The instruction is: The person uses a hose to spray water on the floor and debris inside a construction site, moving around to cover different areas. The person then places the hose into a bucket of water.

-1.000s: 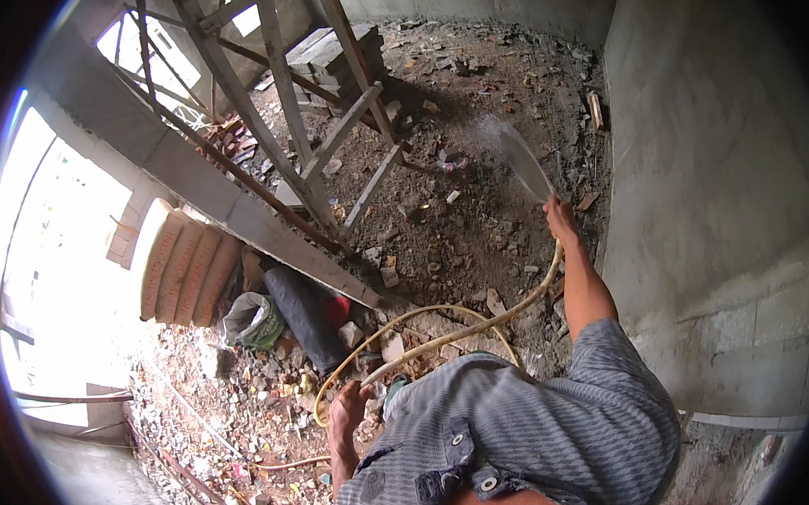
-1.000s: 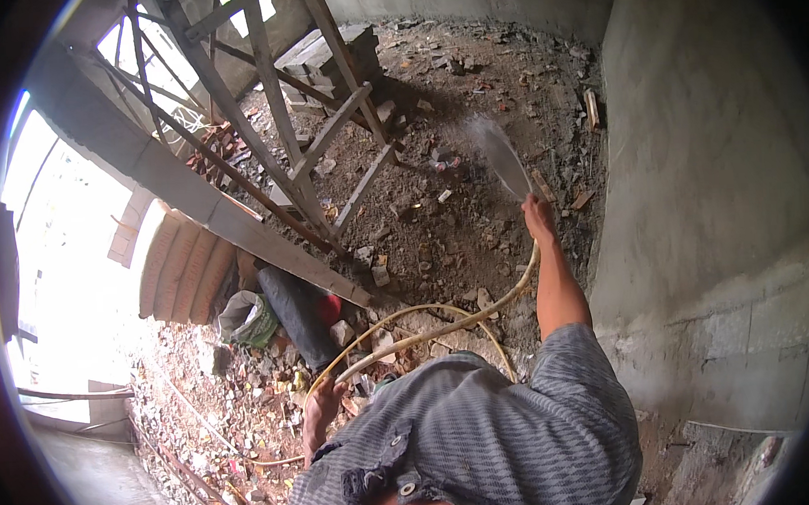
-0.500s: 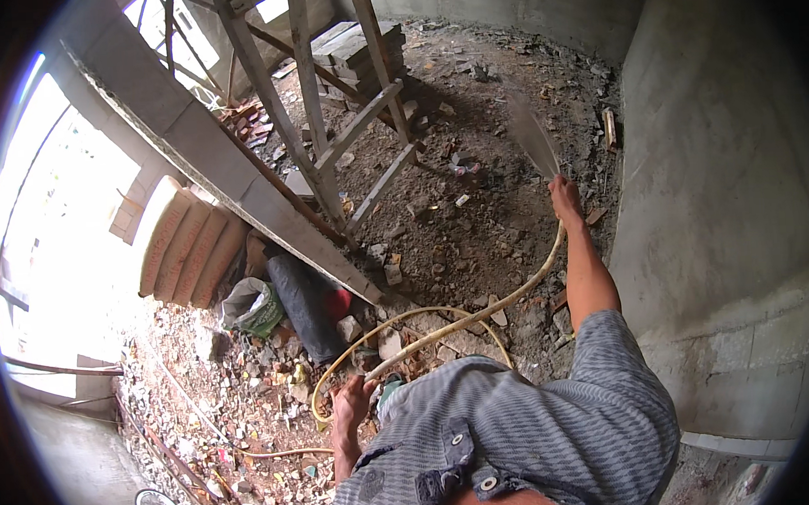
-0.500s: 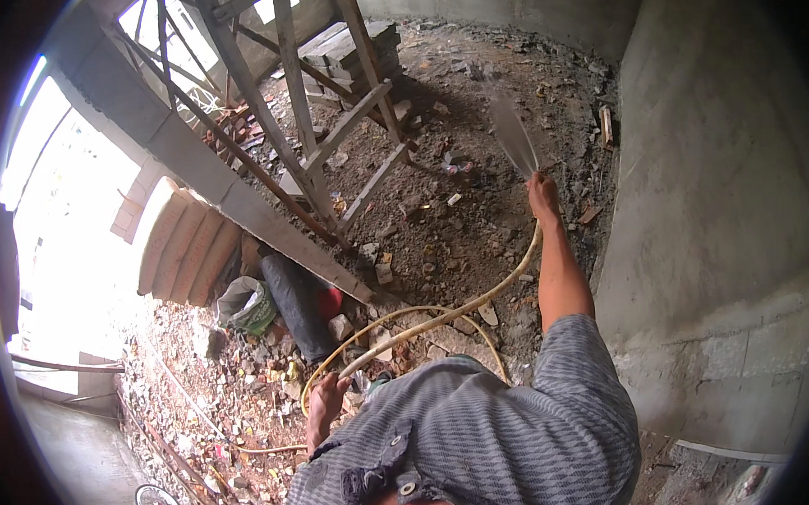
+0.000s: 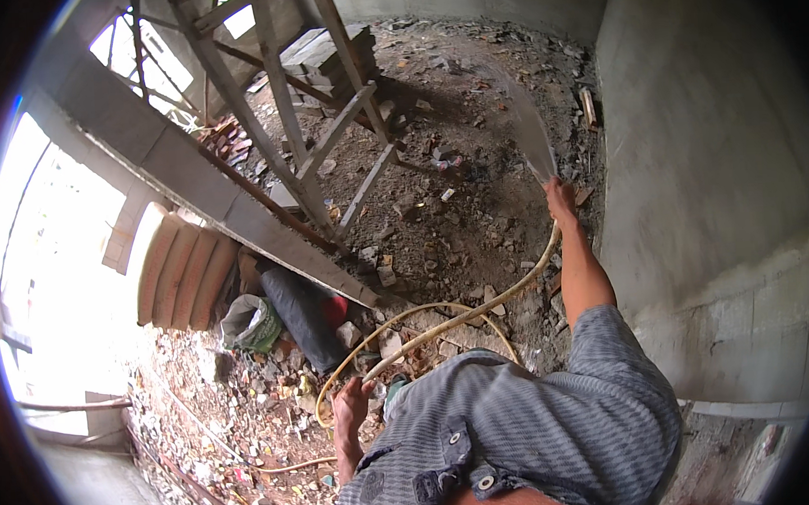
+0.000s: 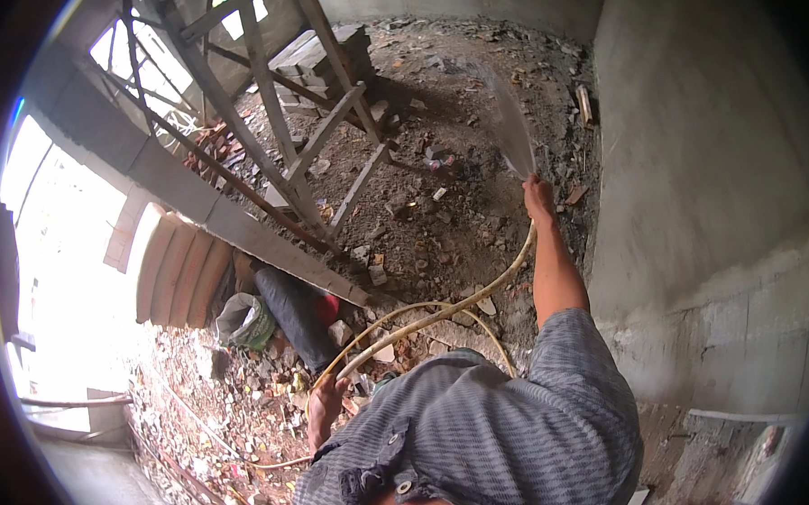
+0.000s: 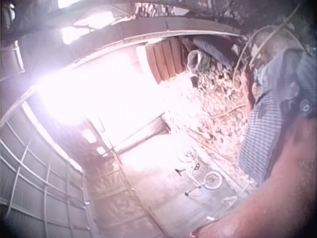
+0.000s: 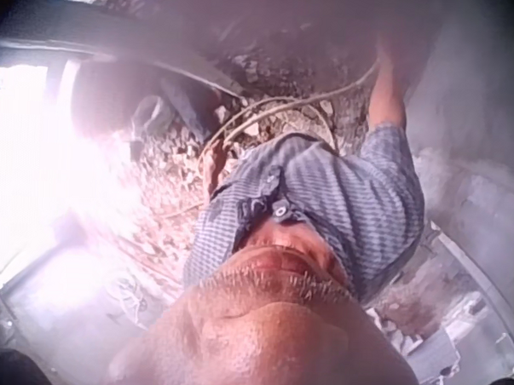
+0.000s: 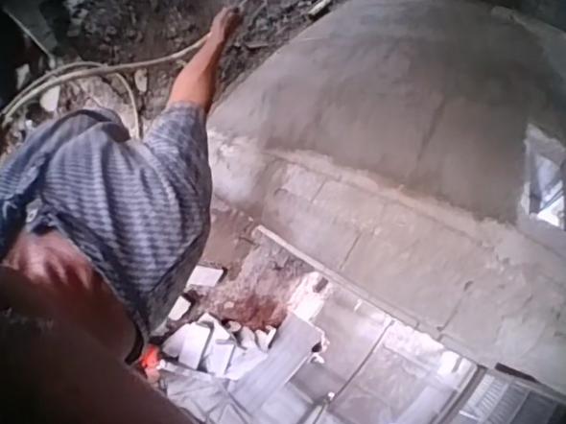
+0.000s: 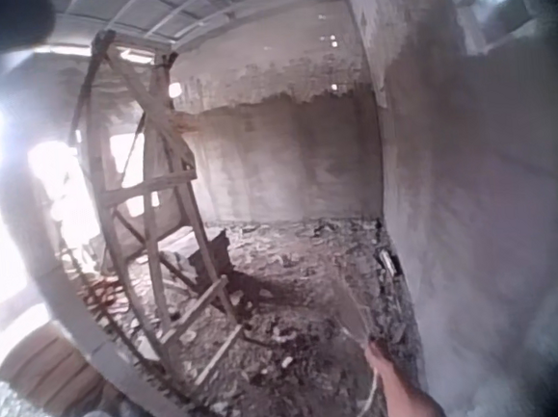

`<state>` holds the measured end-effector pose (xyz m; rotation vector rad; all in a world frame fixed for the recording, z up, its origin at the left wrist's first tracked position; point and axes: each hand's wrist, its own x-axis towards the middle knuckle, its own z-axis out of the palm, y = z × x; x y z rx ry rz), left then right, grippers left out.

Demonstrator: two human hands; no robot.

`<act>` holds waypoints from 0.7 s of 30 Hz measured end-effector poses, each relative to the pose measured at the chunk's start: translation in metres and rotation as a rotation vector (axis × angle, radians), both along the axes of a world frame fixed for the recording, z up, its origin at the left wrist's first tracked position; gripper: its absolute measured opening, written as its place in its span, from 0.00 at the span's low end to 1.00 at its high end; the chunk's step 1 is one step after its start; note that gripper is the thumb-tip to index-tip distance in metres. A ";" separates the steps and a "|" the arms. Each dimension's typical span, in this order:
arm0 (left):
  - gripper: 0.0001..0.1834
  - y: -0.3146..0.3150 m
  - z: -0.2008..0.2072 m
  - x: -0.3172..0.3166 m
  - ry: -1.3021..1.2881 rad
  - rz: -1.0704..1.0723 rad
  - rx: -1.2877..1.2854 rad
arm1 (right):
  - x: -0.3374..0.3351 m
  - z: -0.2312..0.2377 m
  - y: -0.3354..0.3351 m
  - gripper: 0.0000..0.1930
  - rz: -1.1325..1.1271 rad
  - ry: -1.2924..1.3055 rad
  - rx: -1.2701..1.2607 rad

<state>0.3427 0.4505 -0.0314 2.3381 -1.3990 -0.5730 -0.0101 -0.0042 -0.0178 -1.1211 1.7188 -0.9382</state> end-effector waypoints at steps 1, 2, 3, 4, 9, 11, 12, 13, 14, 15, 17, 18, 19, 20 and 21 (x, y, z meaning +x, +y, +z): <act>0.16 0.001 -0.001 0.001 0.000 -0.009 -0.015 | 0.002 0.001 0.003 0.23 0.011 0.010 0.007; 0.17 0.002 -0.006 0.003 0.016 -0.009 -0.025 | -0.001 0.002 0.004 0.23 0.019 0.020 0.013; 0.17 0.003 -0.011 0.005 0.033 -0.009 -0.035 | -0.004 -0.003 0.004 0.24 0.003 0.055 -0.044; 0.17 0.004 -0.016 0.007 0.049 -0.008 -0.045 | -0.006 -0.005 0.004 0.24 0.012 0.073 -0.022; 0.17 0.000 -0.011 0.014 0.036 -0.027 0.042 | -0.010 -0.015 0.006 0.21 -0.037 0.082 -0.052; 0.16 -0.001 -0.012 0.017 0.055 -0.017 0.055 | -0.012 -0.023 0.005 0.20 -0.077 0.051 -0.075; 0.16 -0.002 -0.011 0.017 0.055 -0.028 0.040 | -0.014 -0.027 0.004 0.20 -0.087 0.035 -0.085; 0.16 -0.004 -0.010 0.018 0.055 -0.039 0.024 | -0.017 -0.031 0.002 0.21 -0.098 0.018 -0.095; 0.16 -0.003 -0.009 0.018 0.056 -0.042 0.011 | -0.017 -0.031 0.004 0.21 -0.092 0.012 -0.048; 0.16 -0.002 -0.010 0.019 0.057 -0.035 0.014 | -0.016 -0.031 0.008 0.21 -0.086 0.007 -0.001; 0.16 -0.001 -0.011 0.022 0.059 -0.028 0.018 | -0.020 -0.036 0.013 0.20 -0.094 0.043 0.053; 0.15 -0.001 -0.010 0.022 0.061 -0.022 0.030 | -0.025 -0.044 0.015 0.20 -0.108 0.086 0.062; 0.15 -0.001 -0.009 0.022 0.063 -0.016 0.042 | -0.030 -0.053 0.017 0.20 -0.122 0.128 0.070; 0.15 0.001 -0.009 0.023 0.064 -0.008 0.060 | -0.031 -0.061 0.023 0.20 -0.139 0.071 0.121; 0.15 0.003 -0.010 0.023 0.044 -0.014 0.056 | -0.032 -0.068 0.029 0.20 -0.158 0.014 0.172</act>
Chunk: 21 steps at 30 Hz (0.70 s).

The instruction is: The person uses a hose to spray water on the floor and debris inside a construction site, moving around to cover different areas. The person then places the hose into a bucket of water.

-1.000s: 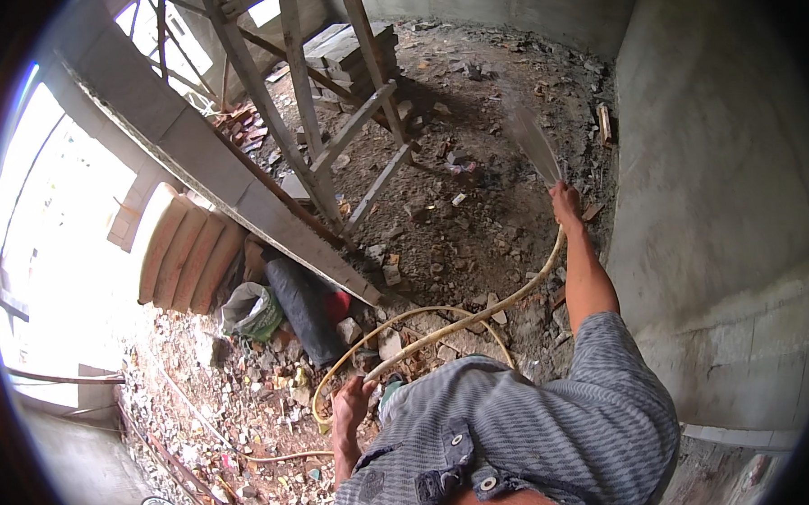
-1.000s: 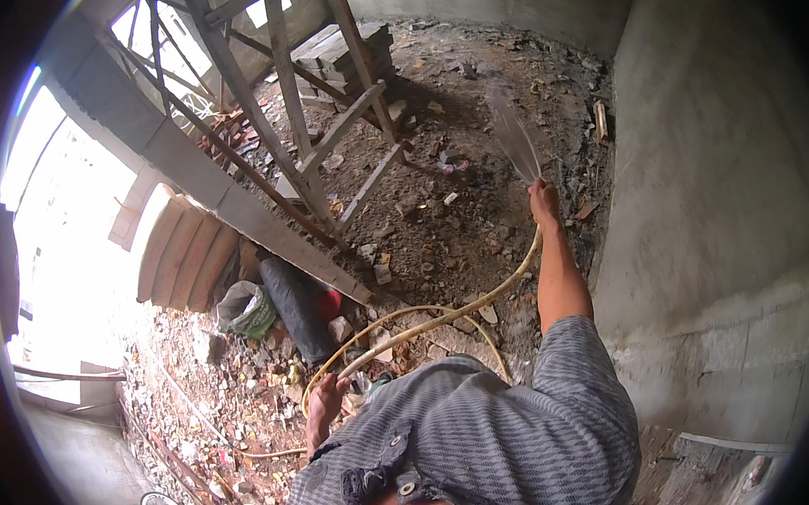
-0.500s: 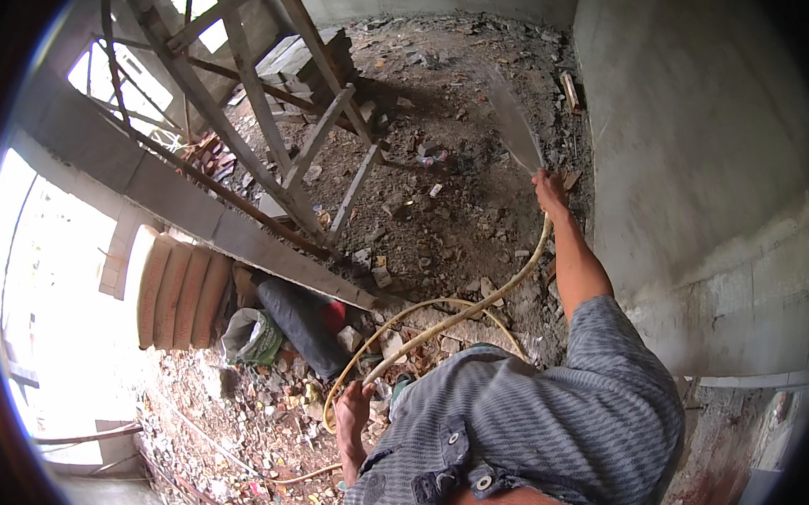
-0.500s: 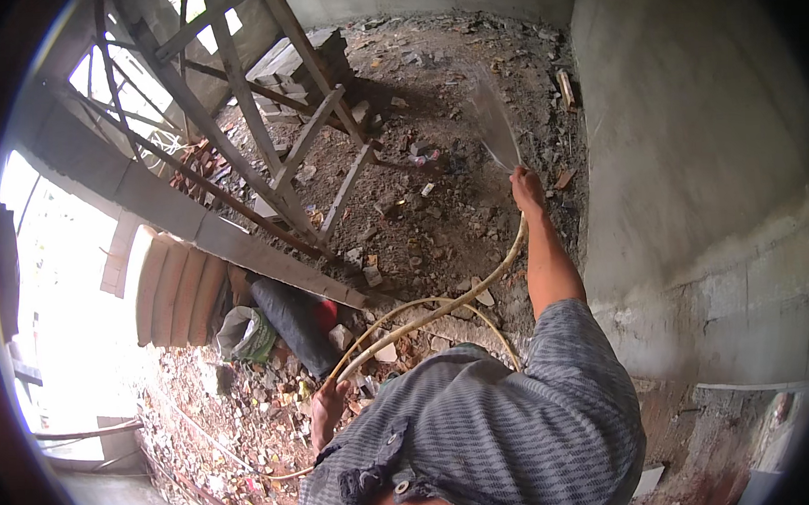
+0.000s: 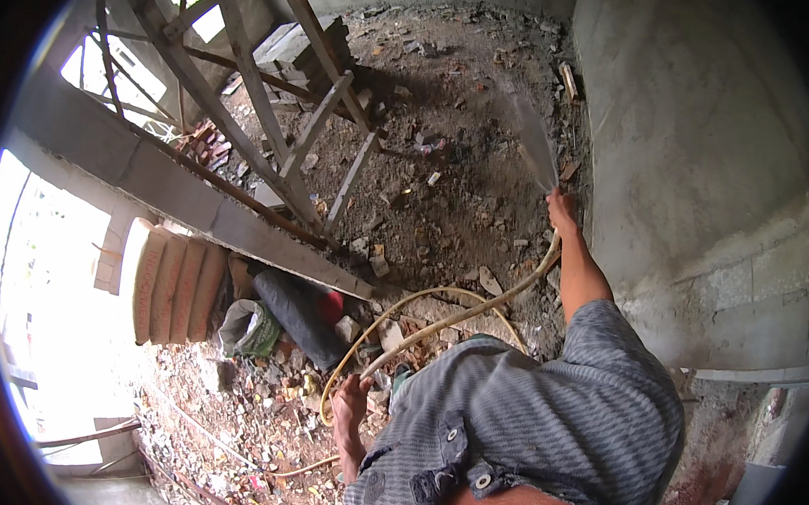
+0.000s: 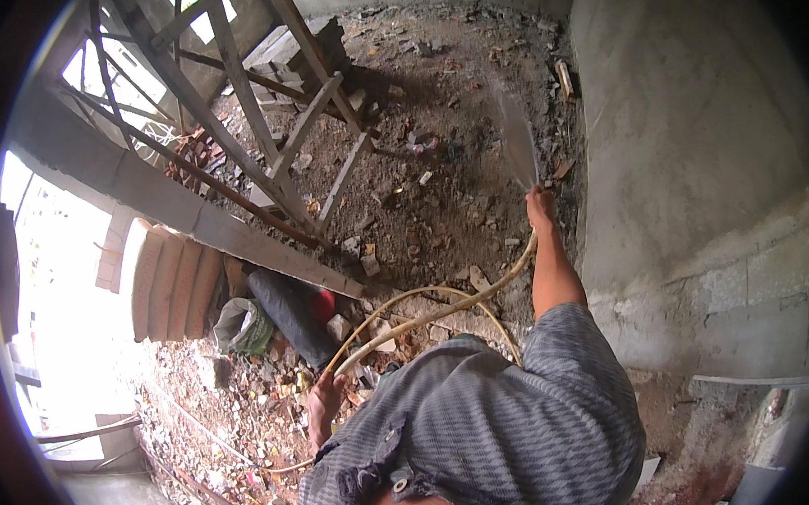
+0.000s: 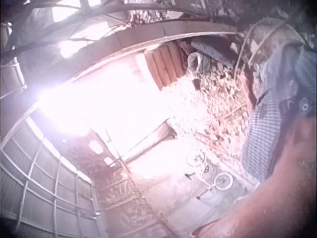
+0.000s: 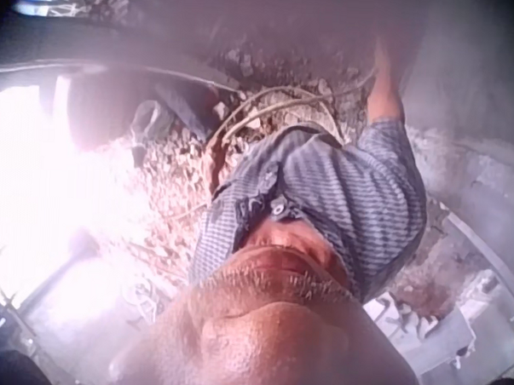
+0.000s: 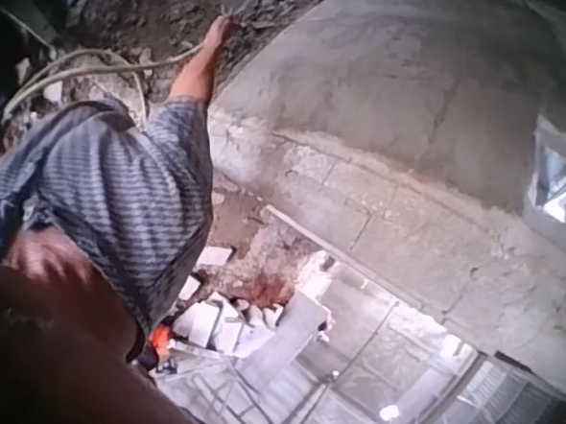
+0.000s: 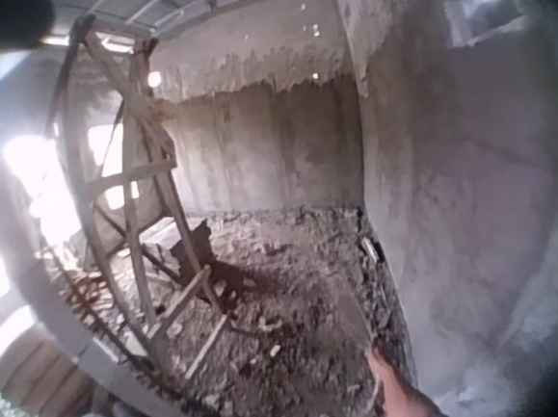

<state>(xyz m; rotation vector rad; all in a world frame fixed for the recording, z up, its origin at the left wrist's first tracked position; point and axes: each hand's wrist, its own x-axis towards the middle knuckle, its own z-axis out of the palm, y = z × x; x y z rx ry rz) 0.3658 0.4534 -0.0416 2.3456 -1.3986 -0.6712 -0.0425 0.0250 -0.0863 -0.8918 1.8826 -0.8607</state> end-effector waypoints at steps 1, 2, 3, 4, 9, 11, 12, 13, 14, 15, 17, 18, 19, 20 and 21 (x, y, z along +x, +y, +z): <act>0.15 0.001 0.001 0.000 0.004 0.009 0.009 | -0.002 -0.008 0.008 0.20 -0.026 -0.058 0.046; 0.15 0.002 0.004 0.000 0.007 0.017 0.020 | -0.004 -0.005 0.022 0.20 0.033 -0.025 0.036; 0.15 0.004 0.005 -0.001 0.011 0.025 0.031 | -0.006 -0.012 0.029 0.20 0.015 0.011 0.049; 0.15 0.009 -0.005 0.003 -0.021 0.006 0.015 | -0.009 -0.023 0.034 0.20 -0.002 0.048 0.062; 0.15 0.012 0.005 0.009 0.018 0.053 0.125 | -0.014 -0.045 0.061 0.20 -0.017 0.024 0.142; 0.14 0.012 0.002 0.012 0.056 0.079 0.082 | -0.010 -0.046 0.062 0.21 -0.020 0.020 0.188; 0.13 0.011 0.004 0.013 0.039 0.072 0.127 | -0.008 -0.045 0.062 0.21 0.018 0.016 0.184; 0.13 0.010 0.006 0.013 0.031 0.058 0.112 | -0.006 -0.044 0.063 0.21 0.056 0.012 0.181; 0.13 0.011 0.008 0.014 0.024 0.050 0.099 | 0.002 -0.033 0.063 0.21 0.061 0.010 0.152; 0.13 0.011 0.009 0.014 0.017 0.039 0.084 | 0.009 -0.025 0.061 0.20 0.087 0.027 0.102; 0.13 0.014 0.007 0.015 -0.019 0.025 0.065 | 0.020 -0.011 0.052 0.20 0.139 0.062 0.001; 0.13 0.015 0.003 0.016 -0.028 0.029 0.052 | 0.023 -0.005 0.045 0.19 0.160 0.016 -0.006; 0.13 0.017 0.002 0.016 -0.036 0.035 0.040 | 0.025 -0.001 0.038 0.19 0.181 -0.031 -0.012; 0.13 0.017 0.003 0.015 -0.040 0.041 0.039 | 0.028 0.005 0.032 0.19 0.202 -0.077 -0.019; 0.13 0.017 0.005 0.013 -0.045 0.047 0.039 | 0.032 0.010 0.027 0.19 0.200 -0.081 -0.046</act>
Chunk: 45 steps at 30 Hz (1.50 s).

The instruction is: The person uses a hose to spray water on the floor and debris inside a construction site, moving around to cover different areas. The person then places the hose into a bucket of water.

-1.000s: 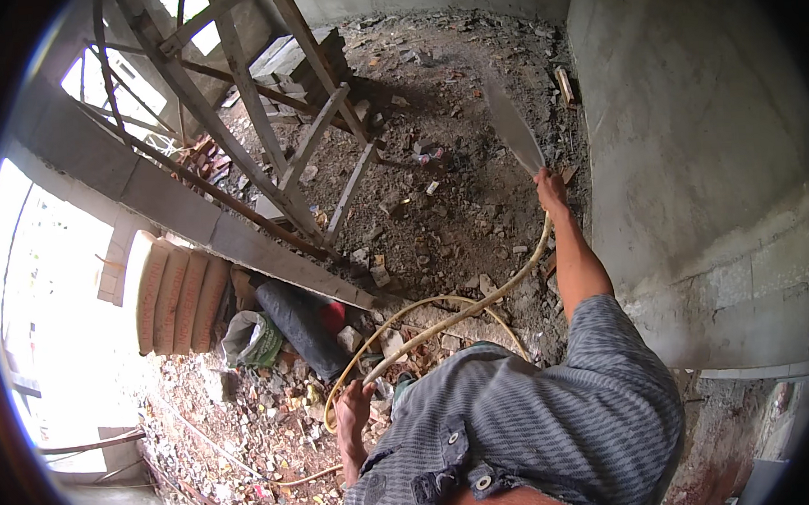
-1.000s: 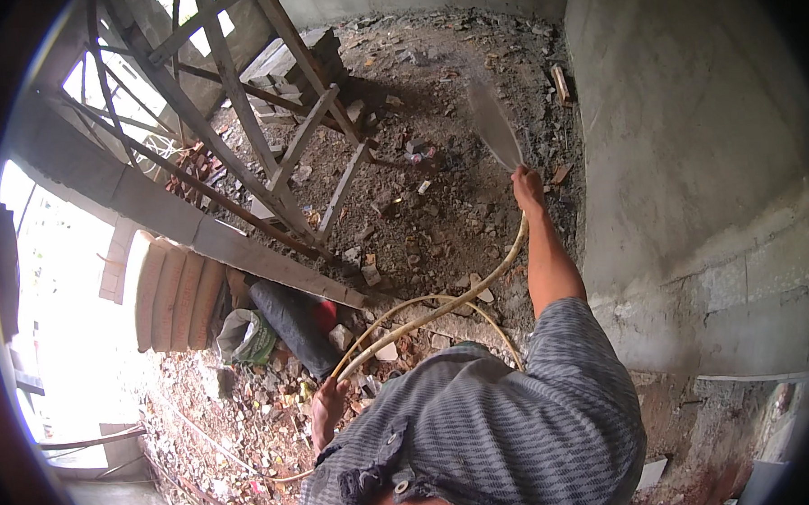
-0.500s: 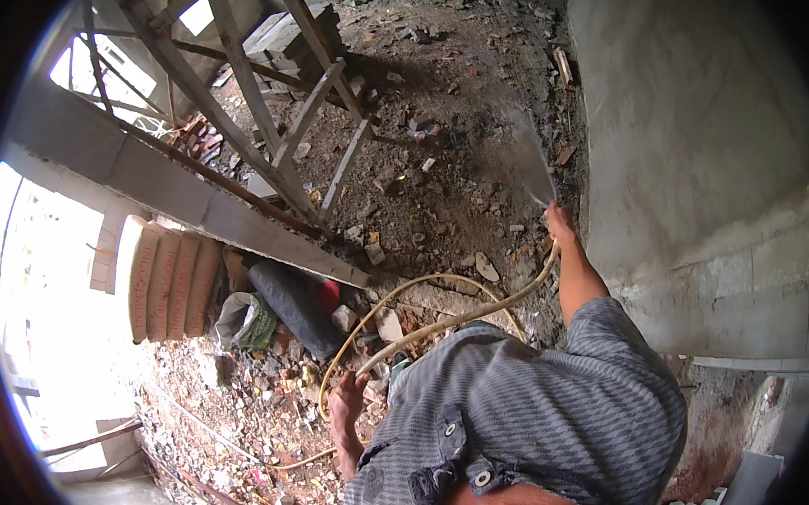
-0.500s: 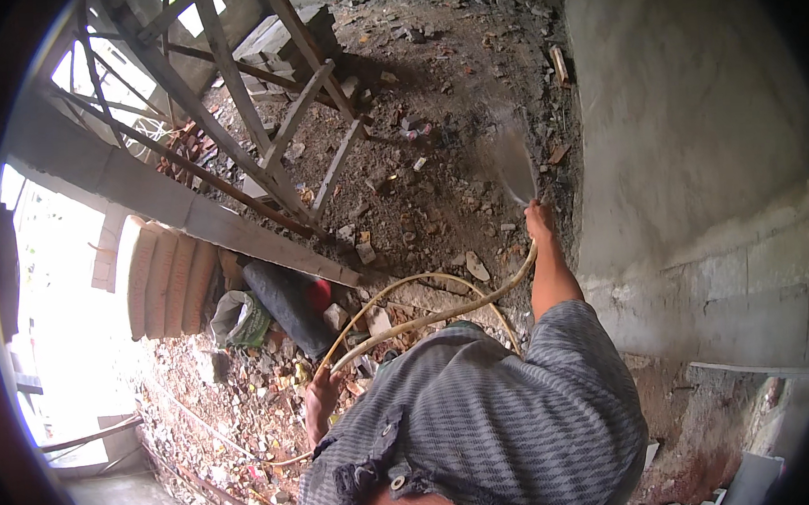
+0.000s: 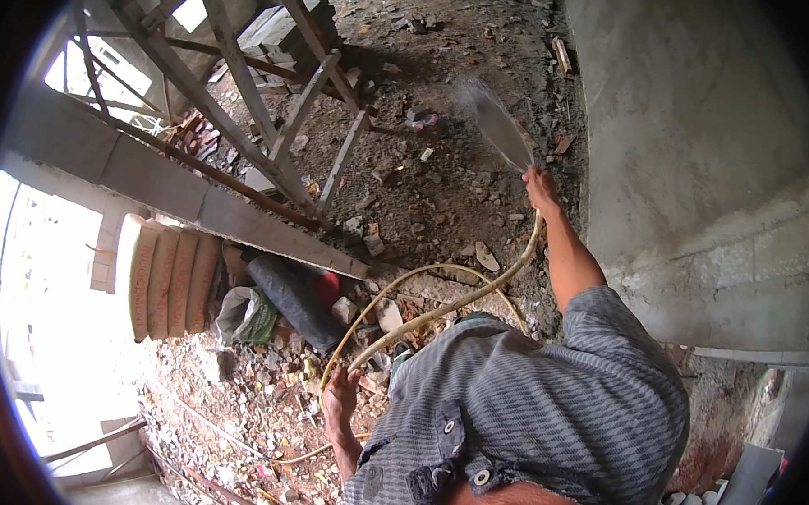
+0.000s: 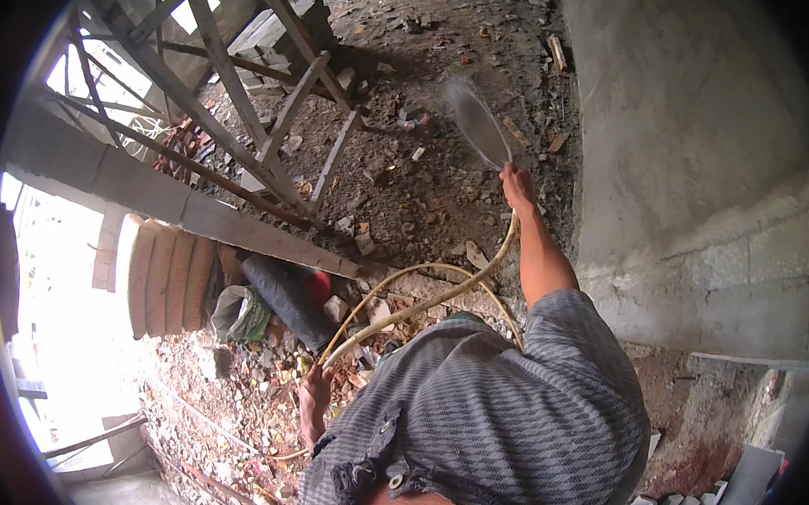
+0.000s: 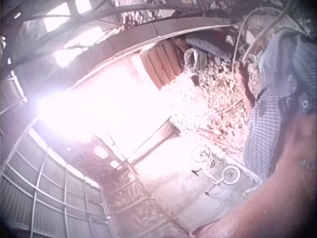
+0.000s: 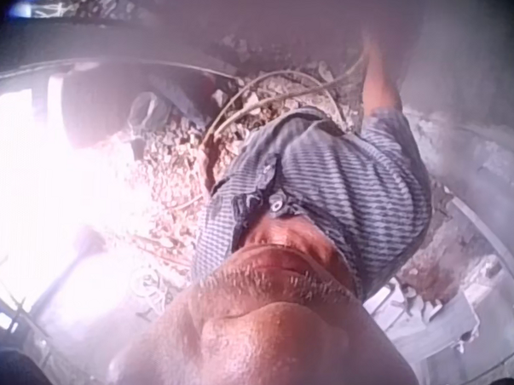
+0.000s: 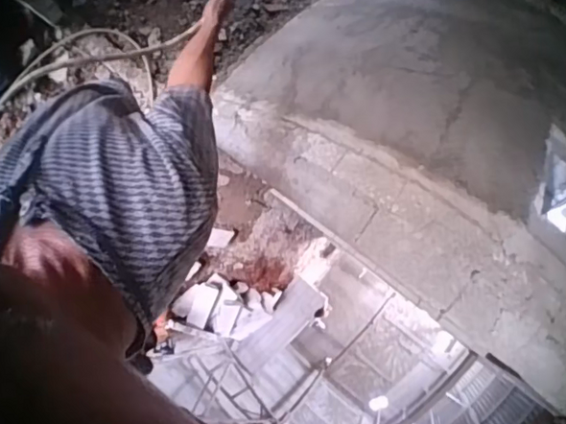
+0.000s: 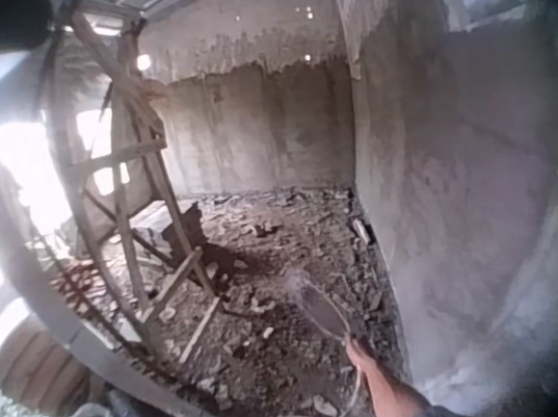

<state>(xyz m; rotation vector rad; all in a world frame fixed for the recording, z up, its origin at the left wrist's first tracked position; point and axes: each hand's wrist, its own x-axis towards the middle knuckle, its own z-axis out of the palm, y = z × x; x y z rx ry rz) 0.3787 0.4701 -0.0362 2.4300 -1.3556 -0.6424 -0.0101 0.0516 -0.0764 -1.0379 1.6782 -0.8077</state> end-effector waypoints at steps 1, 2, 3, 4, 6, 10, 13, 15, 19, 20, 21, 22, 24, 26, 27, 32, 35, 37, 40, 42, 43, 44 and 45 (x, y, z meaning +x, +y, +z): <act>0.13 0.000 0.001 -0.002 -0.005 0.007 0.000 | 0.006 0.005 -0.005 0.19 -0.003 -0.007 -0.025; 0.14 0.001 0.001 -0.004 -0.004 0.029 0.018 | 0.011 0.010 -0.009 0.19 0.000 -0.012 -0.052; 0.14 0.002 0.001 -0.006 -0.003 0.051 0.037 | 0.017 0.014 -0.013 0.20 0.019 0.013 -0.050; 0.14 0.002 0.001 -0.009 -0.002 0.075 0.055 | 0.022 0.018 -0.016 0.22 0.039 0.039 -0.047; 0.14 0.005 0.002 -0.013 0.020 0.061 0.036 | 0.028 0.024 -0.021 0.23 0.087 0.065 -0.022; 0.13 0.005 0.006 -0.020 0.069 0.067 0.091 | 0.024 0.014 -0.026 0.21 0.169 0.062 0.100; 0.13 0.009 0.007 -0.024 0.062 0.048 0.047 | 0.021 0.005 -0.017 0.19 0.218 0.069 0.186; 0.14 0.014 0.001 -0.023 0.084 0.088 0.046 | 0.027 0.004 -0.016 0.18 0.238 0.088 0.250; 0.14 0.025 -0.004 -0.024 0.074 0.100 0.063 | 0.047 0.014 -0.016 0.18 0.356 0.091 0.203; 0.15 0.023 -0.003 -0.022 0.071 0.093 0.091 | 0.054 0.019 -0.020 0.17 0.375 0.087 0.190; 0.15 0.022 0.001 -0.023 0.093 0.117 0.064 | 0.061 0.024 -0.024 0.17 0.394 0.083 0.178; 0.14 0.024 0.003 -0.023 0.100 0.139 -0.001 | 0.070 0.027 -0.028 0.17 0.415 0.077 0.127; 0.13 0.031 0.006 -0.024 0.109 0.182 -0.133 | 0.095 0.036 -0.031 0.16 0.457 0.063 0.026; 0.13 0.038 0.005 -0.023 0.117 0.237 -0.067 | 0.118 0.055 -0.028 0.15 0.517 0.042 0.004; 0.13 0.042 0.002 -0.023 0.109 0.262 -0.038 | 0.128 0.061 -0.028 0.15 0.546 0.031 -0.006; 0.13 0.056 -0.006 -0.032 0.053 0.260 -0.055 | 0.144 0.060 -0.035 0.16 0.569 0.021 0.020; 0.15 0.062 -0.014 -0.038 0.104 0.279 0.002 | 0.138 0.048 -0.036 0.17 0.610 0.043 0.081; 0.14 0.058 -0.014 -0.042 0.090 0.248 -0.035 | 0.129 0.039 -0.040 0.17 0.631 0.058 0.130; 0.13 0.054 -0.008 -0.050 0.079 0.190 -0.100 | 0.113 0.023 -0.034 0.17 0.666 0.096 0.211; 0.13 0.050 -0.005 -0.049 0.063 0.147 -0.071 | 0.103 0.015 -0.033 0.17 0.682 0.153 0.245; 0.13 0.048 -0.003 -0.048 0.088 0.169 -0.028 | 0.097 0.012 -0.030 0.17 0.663 0.174 0.251; 0.13 0.045 0.001 -0.050 0.110 0.190 0.012 | 0.090 0.007 -0.030 0.17 0.663 0.176 0.278; 0.13 0.050 -0.012 -0.047 0.076 0.161 -0.073 | 0.082 0.000 -0.031 0.17 0.663 0.177 0.305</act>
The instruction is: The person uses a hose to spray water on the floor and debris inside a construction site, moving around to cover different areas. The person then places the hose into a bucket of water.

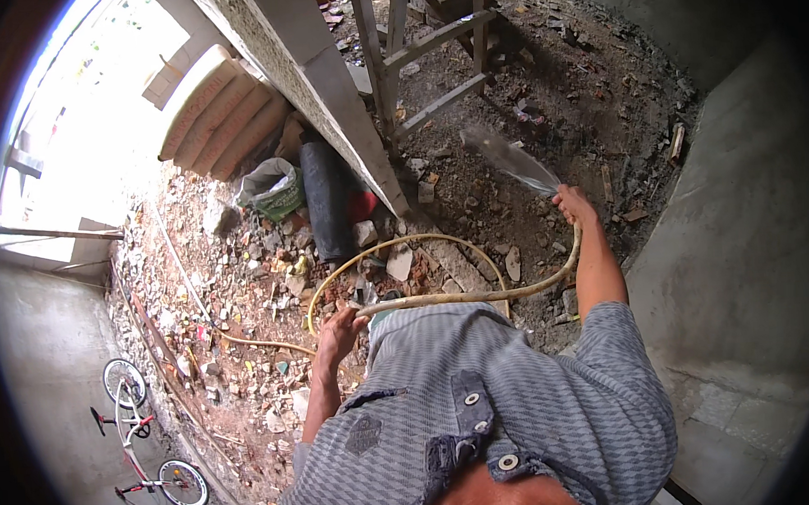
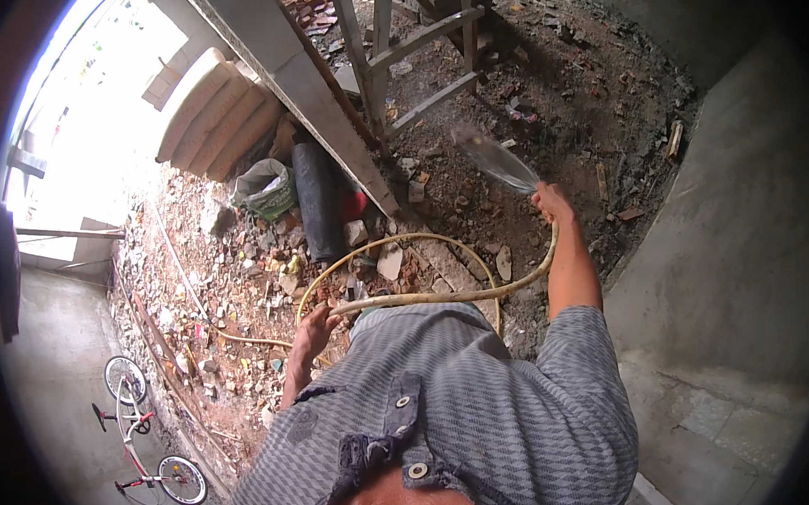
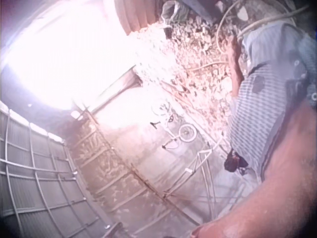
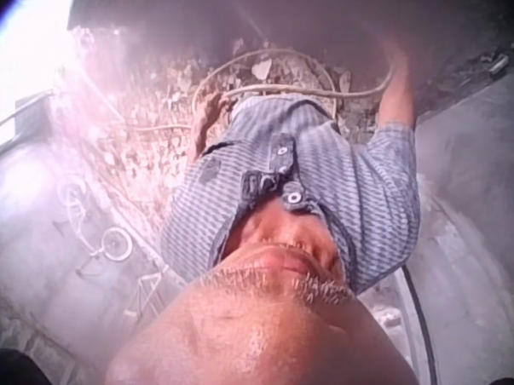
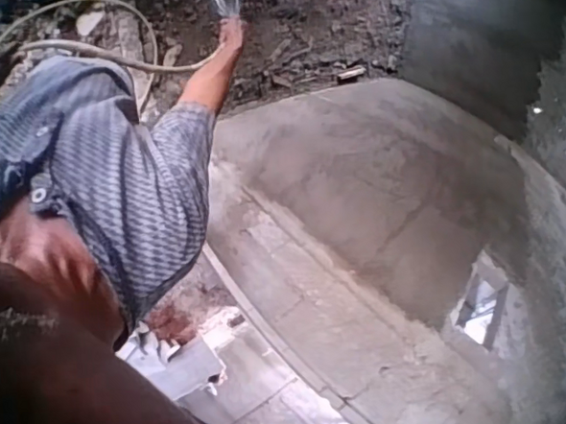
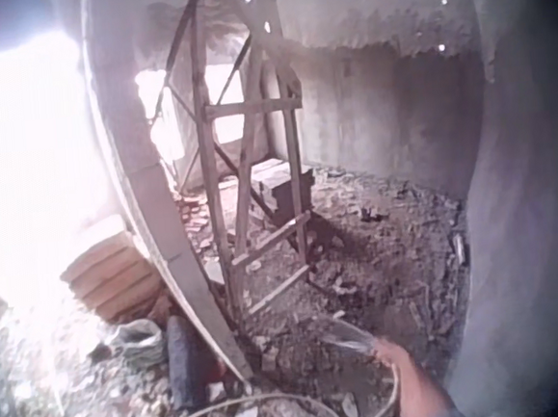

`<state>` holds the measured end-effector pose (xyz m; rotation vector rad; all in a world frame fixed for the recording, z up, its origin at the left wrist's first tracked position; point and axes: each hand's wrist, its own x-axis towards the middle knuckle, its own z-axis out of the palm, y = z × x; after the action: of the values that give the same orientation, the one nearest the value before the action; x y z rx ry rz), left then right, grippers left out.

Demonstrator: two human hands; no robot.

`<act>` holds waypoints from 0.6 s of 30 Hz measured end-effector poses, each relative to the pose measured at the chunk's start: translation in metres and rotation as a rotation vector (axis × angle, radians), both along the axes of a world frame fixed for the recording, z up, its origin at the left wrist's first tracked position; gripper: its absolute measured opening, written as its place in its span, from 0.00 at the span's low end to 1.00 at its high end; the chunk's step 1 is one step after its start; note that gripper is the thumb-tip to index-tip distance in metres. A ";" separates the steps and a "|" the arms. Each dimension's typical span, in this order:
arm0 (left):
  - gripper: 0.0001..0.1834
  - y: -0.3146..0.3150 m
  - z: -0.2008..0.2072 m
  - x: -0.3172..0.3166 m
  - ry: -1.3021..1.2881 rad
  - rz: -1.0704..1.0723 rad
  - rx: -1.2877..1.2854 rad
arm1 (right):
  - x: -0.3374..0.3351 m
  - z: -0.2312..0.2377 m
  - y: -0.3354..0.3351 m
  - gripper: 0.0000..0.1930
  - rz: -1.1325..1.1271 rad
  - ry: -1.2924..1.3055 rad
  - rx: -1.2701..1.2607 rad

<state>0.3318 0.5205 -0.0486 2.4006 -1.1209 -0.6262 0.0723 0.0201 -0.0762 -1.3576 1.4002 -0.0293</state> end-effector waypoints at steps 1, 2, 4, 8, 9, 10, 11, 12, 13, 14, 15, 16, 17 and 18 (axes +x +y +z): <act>0.14 0.001 -0.008 0.002 -0.032 -0.025 -0.079 | -0.006 -0.005 -0.001 0.17 -0.001 0.011 0.024; 0.14 0.001 -0.011 0.003 -0.030 -0.029 -0.080 | -0.011 -0.010 0.000 0.18 -0.008 0.061 0.063; 0.15 -0.009 -0.002 0.001 0.014 -0.020 -0.133 | -0.020 -0.019 0.004 0.19 -0.025 0.161 0.141; 0.15 -0.016 0.009 0.005 0.077 0.012 -0.035 | -0.028 -0.033 0.013 0.19 -0.127 0.153 0.105; 0.14 -0.017 0.013 0.006 0.065 0.011 0.006 | -0.025 -0.031 0.016 0.19 -0.160 0.115 0.073; 0.13 -0.012 0.010 0.006 0.043 0.007 0.010 | -0.023 -0.030 0.019 0.19 -0.192 0.076 0.040; 0.13 -0.011 0.007 0.012 0.012 -0.005 0.002 | -0.020 -0.030 0.016 0.19 -0.208 0.053 0.025; 0.12 -0.009 0.005 0.013 0.011 0.017 -0.010 | -0.017 -0.030 0.014 0.19 -0.223 0.030 0.009; 0.12 -0.004 0.004 0.011 0.010 0.038 -0.022 | -0.014 -0.029 0.012 0.19 -0.239 0.006 -0.007; 0.11 -0.008 0.014 0.009 -0.007 0.043 -0.004 | -0.008 -0.024 0.008 0.19 -0.248 -0.035 -0.036; 0.12 -0.003 0.012 0.011 -0.003 0.050 -0.013 | -0.002 -0.017 0.011 0.19 -0.249 -0.078 -0.063; 0.12 0.001 0.010 0.012 -0.016 0.061 -0.007 | 0.005 -0.011 0.013 0.18 -0.251 -0.120 -0.091; 0.11 0.002 0.009 0.013 -0.028 0.065 -0.006 | 0.008 -0.005 0.012 0.18 -0.284 -0.158 -0.141; 0.11 0.002 0.010 0.013 -0.033 0.071 -0.016 | 0.010 -0.003 0.011 0.18 -0.317 -0.193 -0.186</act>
<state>0.3448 0.5225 -0.0383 2.4333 -1.0453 -0.5540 0.0826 0.0311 -0.0794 -1.2328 1.4603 -0.4985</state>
